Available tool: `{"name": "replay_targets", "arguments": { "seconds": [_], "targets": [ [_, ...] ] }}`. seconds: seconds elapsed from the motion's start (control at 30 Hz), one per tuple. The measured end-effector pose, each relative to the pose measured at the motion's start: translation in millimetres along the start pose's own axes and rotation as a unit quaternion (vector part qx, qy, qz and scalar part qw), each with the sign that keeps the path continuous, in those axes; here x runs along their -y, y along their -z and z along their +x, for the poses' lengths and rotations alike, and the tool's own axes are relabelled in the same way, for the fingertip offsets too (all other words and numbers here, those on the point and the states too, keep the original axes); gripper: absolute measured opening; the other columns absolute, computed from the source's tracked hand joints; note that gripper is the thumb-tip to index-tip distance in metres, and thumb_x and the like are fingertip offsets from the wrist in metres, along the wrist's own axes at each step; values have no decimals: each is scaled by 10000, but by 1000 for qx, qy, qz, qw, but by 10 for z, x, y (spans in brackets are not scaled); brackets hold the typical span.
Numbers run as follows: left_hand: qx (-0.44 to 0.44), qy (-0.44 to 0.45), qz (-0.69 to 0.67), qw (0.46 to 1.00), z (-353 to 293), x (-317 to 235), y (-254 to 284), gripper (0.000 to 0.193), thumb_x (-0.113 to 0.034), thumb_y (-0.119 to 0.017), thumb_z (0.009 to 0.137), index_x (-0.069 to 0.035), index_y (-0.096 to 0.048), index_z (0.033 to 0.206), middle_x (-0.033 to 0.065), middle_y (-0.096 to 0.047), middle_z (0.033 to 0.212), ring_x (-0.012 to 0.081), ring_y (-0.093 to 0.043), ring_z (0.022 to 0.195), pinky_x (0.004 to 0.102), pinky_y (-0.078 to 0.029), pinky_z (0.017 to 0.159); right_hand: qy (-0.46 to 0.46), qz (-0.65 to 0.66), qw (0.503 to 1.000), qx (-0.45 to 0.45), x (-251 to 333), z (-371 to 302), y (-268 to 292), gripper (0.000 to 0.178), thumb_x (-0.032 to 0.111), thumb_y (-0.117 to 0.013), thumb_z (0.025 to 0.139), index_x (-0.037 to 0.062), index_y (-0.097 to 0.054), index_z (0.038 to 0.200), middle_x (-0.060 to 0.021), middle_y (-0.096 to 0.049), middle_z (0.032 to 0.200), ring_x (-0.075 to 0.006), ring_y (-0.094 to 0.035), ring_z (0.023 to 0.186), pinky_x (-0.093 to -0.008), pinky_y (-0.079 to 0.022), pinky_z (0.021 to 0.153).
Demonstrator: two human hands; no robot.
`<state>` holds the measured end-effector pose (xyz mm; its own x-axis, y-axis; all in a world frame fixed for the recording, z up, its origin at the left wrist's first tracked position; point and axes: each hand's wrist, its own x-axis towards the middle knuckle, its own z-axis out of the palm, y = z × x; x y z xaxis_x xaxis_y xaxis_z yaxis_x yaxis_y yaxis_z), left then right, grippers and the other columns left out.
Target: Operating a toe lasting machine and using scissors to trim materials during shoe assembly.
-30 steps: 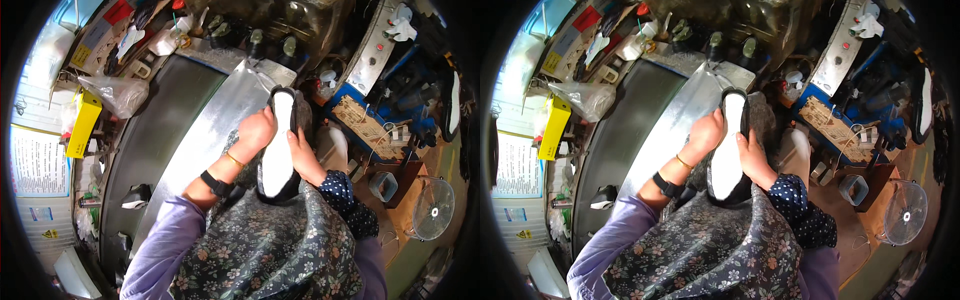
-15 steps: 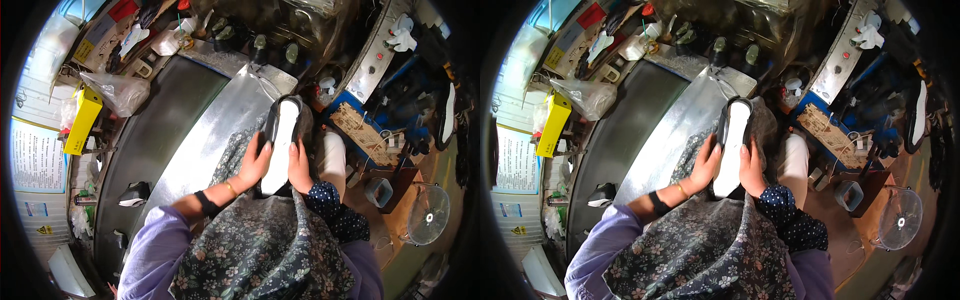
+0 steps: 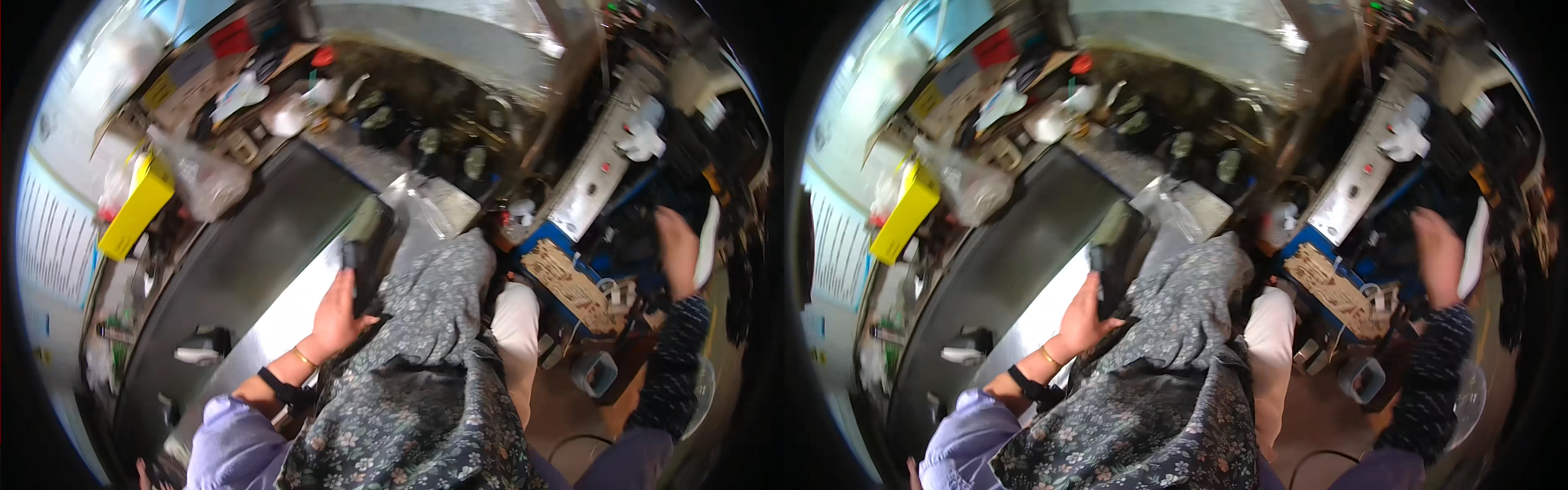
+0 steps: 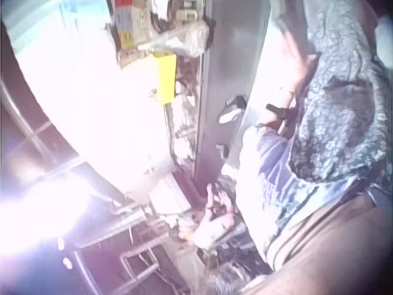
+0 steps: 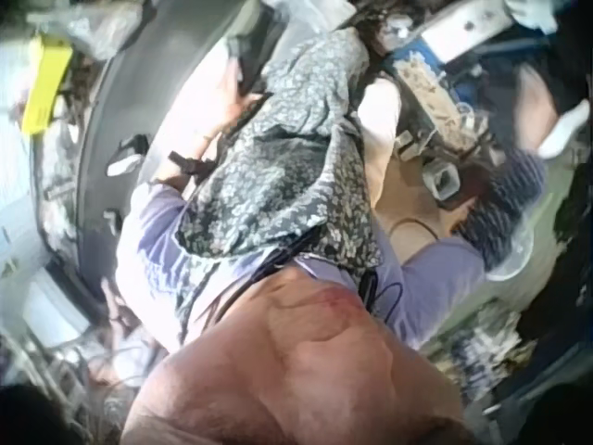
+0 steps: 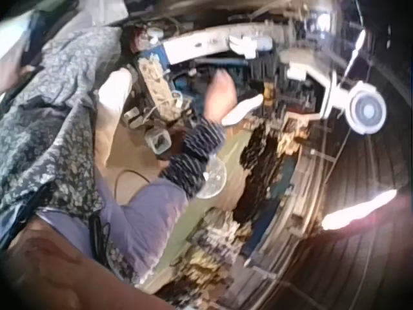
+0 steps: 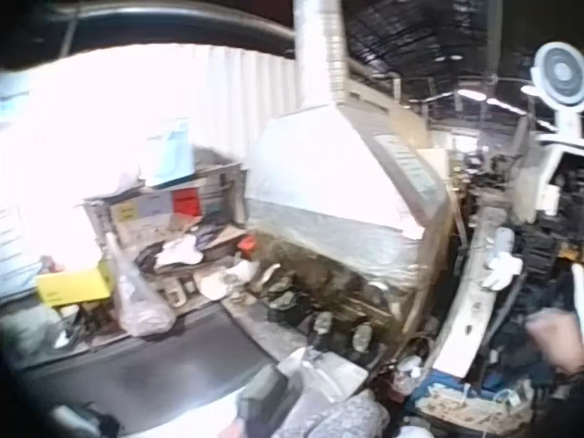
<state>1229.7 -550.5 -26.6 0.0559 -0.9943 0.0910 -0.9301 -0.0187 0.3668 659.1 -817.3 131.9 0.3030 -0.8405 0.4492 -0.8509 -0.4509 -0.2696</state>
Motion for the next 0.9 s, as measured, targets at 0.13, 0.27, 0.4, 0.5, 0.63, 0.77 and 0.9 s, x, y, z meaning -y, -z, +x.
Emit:
{"name": "replay_targets", "arguments": {
  "seconds": [0.13,0.27,0.4,0.5,0.63,0.77,0.9],
  "targets": [
    [52,-2,33,998,-457,129,-378,846,-268,-689,859,70,-237,1490,274,-259,1552,401,-249,1456,497,-227,1187,-249,-110,962,29,-1138,-138,589,707,349,-698,876,7,-431,1434,-250,-482,1411,-362,-498,1271,-400,-386,1055],
    [-16,23,20,999,-696,138,-561,767,-228,-680,854,62,-313,1461,279,-288,1537,419,-275,1439,501,-235,1184,-233,-68,965,-102,-1561,-390,431,728,324,-704,860,-59,-425,1412,-205,-494,1409,-292,-479,1284,-358,-331,1089],
    [-60,33,-67,995,-723,-12,-385,459,-175,-644,883,32,-555,1282,275,-481,1404,426,-447,1323,459,-364,1119,-259,-82,953,-136,-1554,-439,256,709,347,-709,851,-18,-453,1403,-196,-529,1388,-314,-514,1256,-370,-369,1061],
    [-22,91,-305,948,-487,-219,-186,367,-176,-625,906,1,-609,1228,217,-608,1270,376,-582,1180,408,-469,1009,-264,-120,939,-185,-1418,-402,280,764,353,-759,813,12,-444,1419,-204,-526,1395,-326,-536,1239,-382,-396,1037],
    [61,-65,-297,951,175,-568,47,336,-211,-624,929,-30,-635,1212,199,-681,1095,357,-656,996,395,-521,860,-225,-32,945,-237,-1018,-393,371,752,213,-836,742,32,-480,1379,-204,-572,1294,-309,-555,1188,-383,-418,1018],
    [116,-139,-371,911,817,-1138,28,327,-206,-625,955,-9,-637,1217,169,-693,1134,266,-675,1038,332,-514,910,-197,32,937,-286,-393,-651,411,715,88,-807,690,1,-489,1324,-172,-537,1286,-303,-526,1189,-387,-403,1034],
    [142,-122,-499,846,1230,-1943,-197,301,-184,-582,994,4,-635,1223,109,-692,1168,175,-637,1091,295,-488,950,-144,75,953,-255,529,-1065,83,890,101,-835,580,4,-433,1369,-171,-501,1322,-317,-474,1260,-425,-367,1079]
  ]
}}
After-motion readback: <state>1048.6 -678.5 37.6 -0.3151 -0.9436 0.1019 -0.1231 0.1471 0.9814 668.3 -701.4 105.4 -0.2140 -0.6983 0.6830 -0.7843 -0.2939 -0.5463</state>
